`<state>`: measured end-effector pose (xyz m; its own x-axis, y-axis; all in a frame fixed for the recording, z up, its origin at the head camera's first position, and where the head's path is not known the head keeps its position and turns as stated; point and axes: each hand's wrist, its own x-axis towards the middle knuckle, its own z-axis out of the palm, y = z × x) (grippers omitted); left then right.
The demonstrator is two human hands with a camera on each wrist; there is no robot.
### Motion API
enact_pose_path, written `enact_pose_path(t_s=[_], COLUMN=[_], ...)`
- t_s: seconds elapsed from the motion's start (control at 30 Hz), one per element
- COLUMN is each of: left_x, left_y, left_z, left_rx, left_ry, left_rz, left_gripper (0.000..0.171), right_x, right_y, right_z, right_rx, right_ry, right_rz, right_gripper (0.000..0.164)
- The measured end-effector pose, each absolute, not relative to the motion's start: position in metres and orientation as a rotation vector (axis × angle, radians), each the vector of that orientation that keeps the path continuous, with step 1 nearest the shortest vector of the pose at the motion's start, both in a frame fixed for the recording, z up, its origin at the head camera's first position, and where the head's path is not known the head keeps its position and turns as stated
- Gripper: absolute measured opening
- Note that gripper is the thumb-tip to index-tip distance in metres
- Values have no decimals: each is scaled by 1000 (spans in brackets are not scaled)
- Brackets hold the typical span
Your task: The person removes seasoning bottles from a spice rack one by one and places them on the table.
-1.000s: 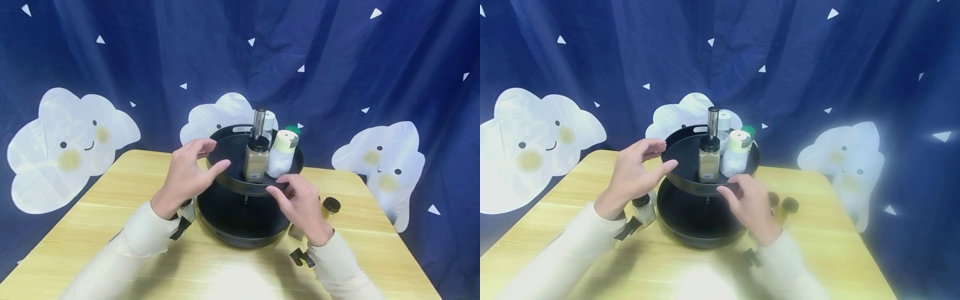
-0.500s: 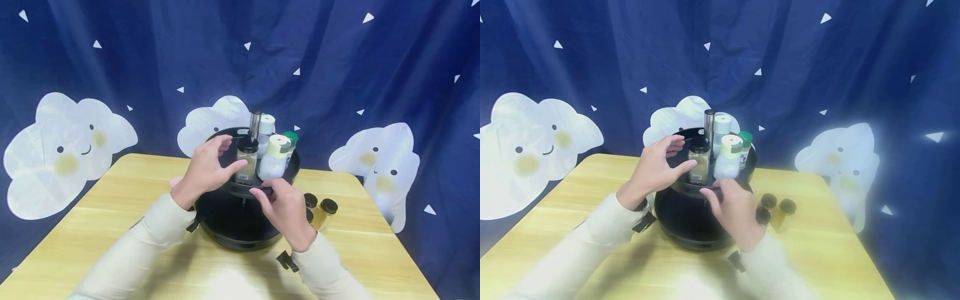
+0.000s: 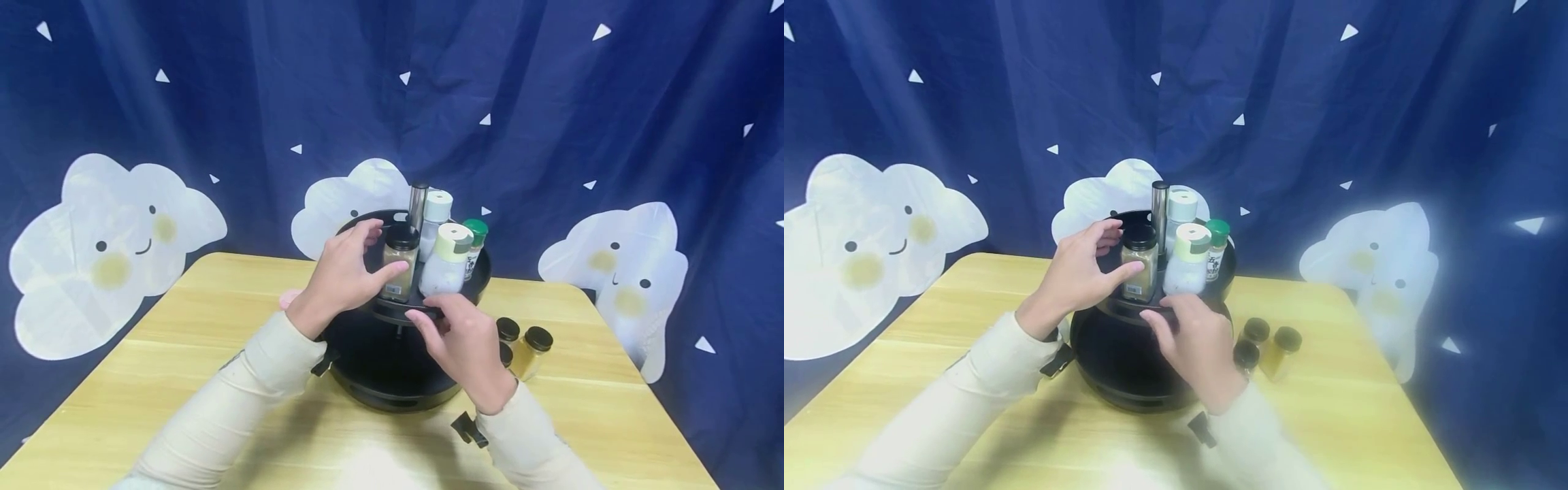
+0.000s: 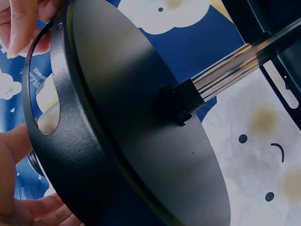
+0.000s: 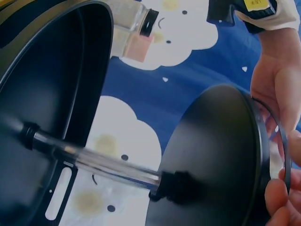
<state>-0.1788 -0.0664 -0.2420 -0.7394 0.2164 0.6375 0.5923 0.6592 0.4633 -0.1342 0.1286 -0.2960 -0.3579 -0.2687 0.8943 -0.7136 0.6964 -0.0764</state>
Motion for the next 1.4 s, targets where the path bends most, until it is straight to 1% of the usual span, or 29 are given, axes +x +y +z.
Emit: enact_pose_path(t_s=[0.13,0.33,0.47,0.53,0.6,0.9,1.4], left_x=[-180,-182,-181,-181,-181,-184,-191], left_y=[-66,-62,-60,-59,-59,-56,-58], left_z=[-242,-241,-240,-240,-240,-240,-240], left_rx=[-633,-635,-620,-617,-611,-624,-674], left_ry=[-2340,-2366,-2413,-2429,-2444,-2511,-2397], left_rz=[-916,-907,-915,-919,-915,-878,-969], left_gripper=[69,71,73,73,73,71,58], right_x=[-140,-156,-167,-170,-172,-169,-172], right_y=[141,172,189,194,196,196,197], right_z=[-296,-303,-310,-314,-317,-319,-320], right_rx=[787,767,786,798,803,766,767], right_ry=[-1879,-1815,-1844,-1864,-1884,-1969,-1992], right_rz=[655,714,785,829,876,1005,1040], right_gripper=[30,43,34,33,36,30,31])
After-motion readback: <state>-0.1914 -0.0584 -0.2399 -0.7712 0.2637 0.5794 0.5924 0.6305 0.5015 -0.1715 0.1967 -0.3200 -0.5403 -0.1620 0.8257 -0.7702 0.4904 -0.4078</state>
